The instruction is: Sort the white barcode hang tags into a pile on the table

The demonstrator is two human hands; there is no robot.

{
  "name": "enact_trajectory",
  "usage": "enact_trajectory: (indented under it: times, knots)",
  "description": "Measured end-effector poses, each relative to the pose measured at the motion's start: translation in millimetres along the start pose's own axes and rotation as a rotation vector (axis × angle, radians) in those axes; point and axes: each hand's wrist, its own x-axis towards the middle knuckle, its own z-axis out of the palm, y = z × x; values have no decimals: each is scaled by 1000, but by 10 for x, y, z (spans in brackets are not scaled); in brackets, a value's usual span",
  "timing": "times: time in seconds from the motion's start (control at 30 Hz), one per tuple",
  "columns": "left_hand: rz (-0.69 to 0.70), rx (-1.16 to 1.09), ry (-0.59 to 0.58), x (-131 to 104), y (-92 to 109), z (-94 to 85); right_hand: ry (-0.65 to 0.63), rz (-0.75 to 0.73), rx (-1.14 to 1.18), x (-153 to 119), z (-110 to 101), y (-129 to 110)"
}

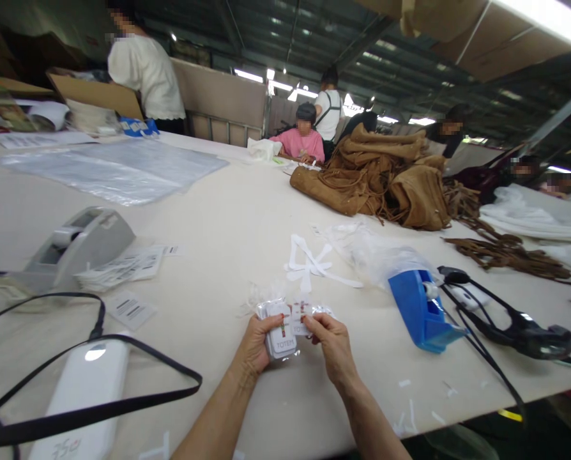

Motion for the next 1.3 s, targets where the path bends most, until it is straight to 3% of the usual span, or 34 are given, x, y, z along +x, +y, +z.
enact_trajectory:
  times: [0.1, 0.23, 0.3, 0.37, 0.43, 0.53, 0.67, 0.8, 0.9, 0.97, 1.03, 1.1, 1.17, 1.3]
  knots:
    - [14, -2, 26, 13, 15, -29, 98, -29, -171, 82, -255, 37]
    - [20, -1, 23, 8, 17, -10, 361, -271, -641, 75, -410, 66]
    - [12, 7, 2, -7, 9, 16, 254, -278, -567, 5, -282, 87]
    - [1, 14, -33, -26, -4, 36, 41, -177, -355, -61, -63, 118]
    - [0, 17, -59, -41, -18, 41, -60, -97, -166, -96, 150, 147]
    - [16, 6, -63, -40, -32, 25, -63, -7, 34, -90, 305, 161]
    - [12, -17, -52, -13, -21, 2, -71, 53, 86, -25, 177, 131]
    - [19, -12, 11, -2, 15, -1, 55, -6, -15, 83, -174, 102]
    - [21, 1, 17, -8, 27, 9, 273, -136, -397, 121, -395, 81]
    - [17, 11, -1, -14, 18, 18, 403, -286, -641, 82, -404, 66]
    - [14, 22, -26, -20, -1, 27, 320, -325, -611, 3, -273, 66]
    - [15, 32, -57, -25, -23, 30, 90, -220, -400, -71, -54, 97]
    - [16, 42, -83, -32, -39, 30, -43, -118, -212, -109, 160, 148]
    - [32, 63, -74, -50, -40, 31, -78, -13, 2, -99, 336, 194]
